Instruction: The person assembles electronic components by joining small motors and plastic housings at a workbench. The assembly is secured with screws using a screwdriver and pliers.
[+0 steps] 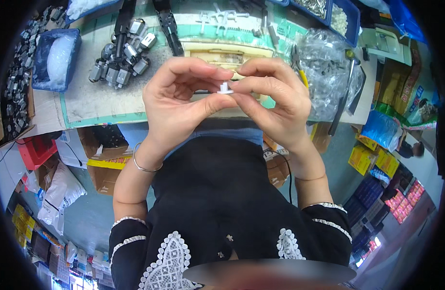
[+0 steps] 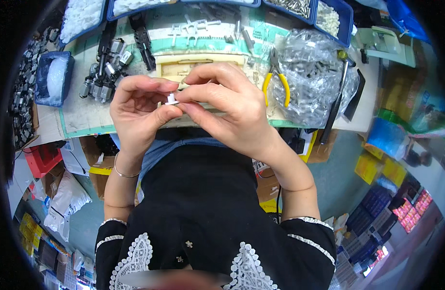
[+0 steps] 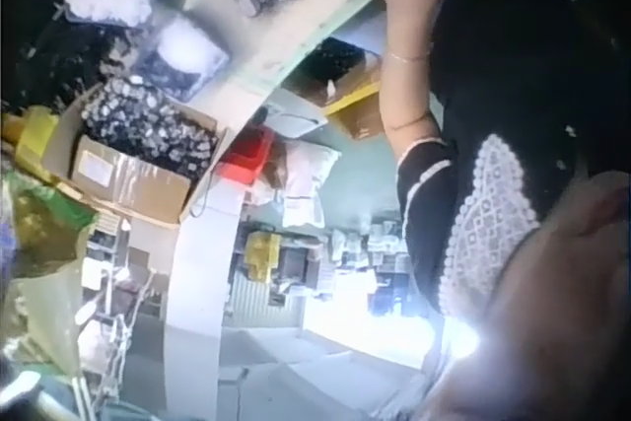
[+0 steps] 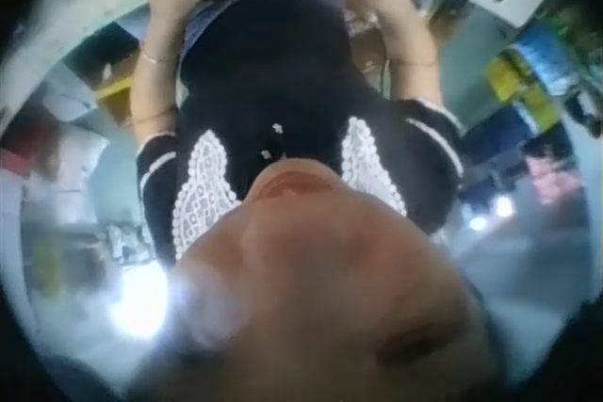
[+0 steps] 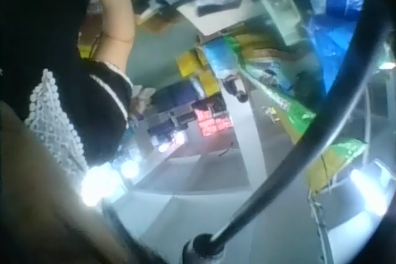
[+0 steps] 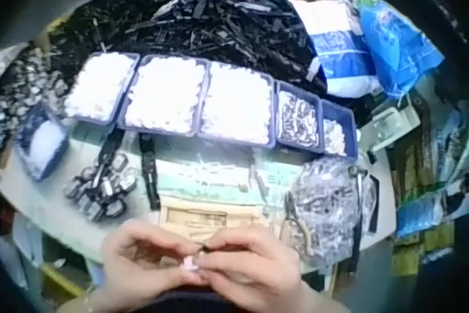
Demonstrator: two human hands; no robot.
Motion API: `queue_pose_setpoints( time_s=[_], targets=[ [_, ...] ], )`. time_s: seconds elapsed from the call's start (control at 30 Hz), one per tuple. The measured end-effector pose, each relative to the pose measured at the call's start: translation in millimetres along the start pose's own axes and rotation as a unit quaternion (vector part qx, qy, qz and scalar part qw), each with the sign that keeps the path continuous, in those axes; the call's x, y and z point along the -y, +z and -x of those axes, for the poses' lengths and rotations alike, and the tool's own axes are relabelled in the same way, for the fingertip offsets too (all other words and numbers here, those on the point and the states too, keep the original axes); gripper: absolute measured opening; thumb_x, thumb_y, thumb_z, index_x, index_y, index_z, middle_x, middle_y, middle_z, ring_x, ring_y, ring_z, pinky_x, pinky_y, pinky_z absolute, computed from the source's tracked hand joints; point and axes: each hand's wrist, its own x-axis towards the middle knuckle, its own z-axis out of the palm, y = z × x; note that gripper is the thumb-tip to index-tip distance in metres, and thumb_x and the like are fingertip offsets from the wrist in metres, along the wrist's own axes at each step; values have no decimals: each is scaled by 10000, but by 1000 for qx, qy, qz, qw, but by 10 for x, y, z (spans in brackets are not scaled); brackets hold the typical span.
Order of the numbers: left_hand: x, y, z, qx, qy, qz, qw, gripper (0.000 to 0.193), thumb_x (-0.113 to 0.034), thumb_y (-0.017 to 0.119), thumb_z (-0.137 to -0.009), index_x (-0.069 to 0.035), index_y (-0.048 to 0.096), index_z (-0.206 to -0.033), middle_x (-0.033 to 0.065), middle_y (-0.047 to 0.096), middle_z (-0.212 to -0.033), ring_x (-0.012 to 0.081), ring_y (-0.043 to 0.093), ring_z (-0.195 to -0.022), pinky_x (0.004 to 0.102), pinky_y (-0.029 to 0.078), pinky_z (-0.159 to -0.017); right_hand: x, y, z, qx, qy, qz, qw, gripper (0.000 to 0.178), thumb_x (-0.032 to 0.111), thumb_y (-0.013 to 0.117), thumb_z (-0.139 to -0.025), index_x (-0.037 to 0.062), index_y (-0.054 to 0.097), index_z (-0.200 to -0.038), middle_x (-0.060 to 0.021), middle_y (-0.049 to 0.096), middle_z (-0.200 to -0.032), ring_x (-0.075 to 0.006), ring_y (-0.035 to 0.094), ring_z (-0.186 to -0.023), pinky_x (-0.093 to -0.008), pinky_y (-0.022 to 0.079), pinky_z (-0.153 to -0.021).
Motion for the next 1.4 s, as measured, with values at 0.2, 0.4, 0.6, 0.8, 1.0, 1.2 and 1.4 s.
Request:
queue_pose_setpoints(
  time_s=[0.2, 0.4, 0.6, 0.8, 1.0, 1.2, 1.4],
  targets=[
    [-23, 75, 35, -37, -32, -81, 995, 511, 40, 765, -706, 23, 524, -1156, 132, 646, -1053, 184, 637, -966, 278, 544, -815, -55, -7, 9, 17, -69, 152, 986, 201, 25, 721, -649, 70, 605, -807, -68, 573, -832, -248, 545, -760, -342, 436, -663],
    [-35, -143, 94, 33, 109, -485, 867, 425, 22, 780, -632, -47, 643, -1029, 91, 645, -994, 220, 616, -844, 292, 494, -696, -318, -44, 102, 100, -91, 311, 941, 159, 98, 691, -656, 91, 567, -755, -20, 525, -773, -204, 536, -781, -335, 420, -735],
    [91, -124, 263, 120, 190, -666, 711, 303, -170, 734, -699, -153, 661, -992, -26, 543, -827, 156, 504, -692, 310, 369, -614, -289, -29, -32, 189, -98, 298, 930, 170, 74, 696, -645, 86, 588, -776, -21, 553, -776, -213, 553, -771, -340, 439, -737],
    [127, -124, 308, 139, 199, -683, 688, 285, -186, 693, -739, -120, 661, -1014, -31, 497, -784, 135, 464, -646, 280, 344, -583, -306, -88, -5, 225, -90, 289, 926, 147, 77, 695, -676, 84, 602, -789, -21, 555, -790, -211, 549, -771, -334, 422, -749],
    [170, -14, 355, 183, 207, -689, 670, 363, -246, 674, -763, -86, 645, -1087, -19, 464, -780, 132, 464, -671, 279, 352, -590, -307, -73, 164, 114, -20, 254, 960, 189, 109, 695, -683, 90, 664, -869, -23, 545, -794, -200, 545, -822, -350, 395, -788],
    [199, 87, 420, 196, 161, -738, 625, 397, -244, 640, -785, -48, 625, -1131, -7, 459, -792, 134, 476, -713, 268, 343, -636, -288, -54, 100, 143, -47, 285, 947, 193, 123, 698, -670, 93, 669, -858, -19, 536, -809, -198, 540, -819, -358, 376, -818],
    [313, 83, 506, 172, 181, -737, 628, 426, -215, 665, -783, -23, 612, -1159, -12, 502, -788, 132, 490, -685, 292, 347, -646, -256, -61, 128, 131, -65, 327, 934, 182, 153, 705, -661, 96, 662, -828, -15, 542, -842, -189, 539, -844, -363, 365, -834]
  ],
)
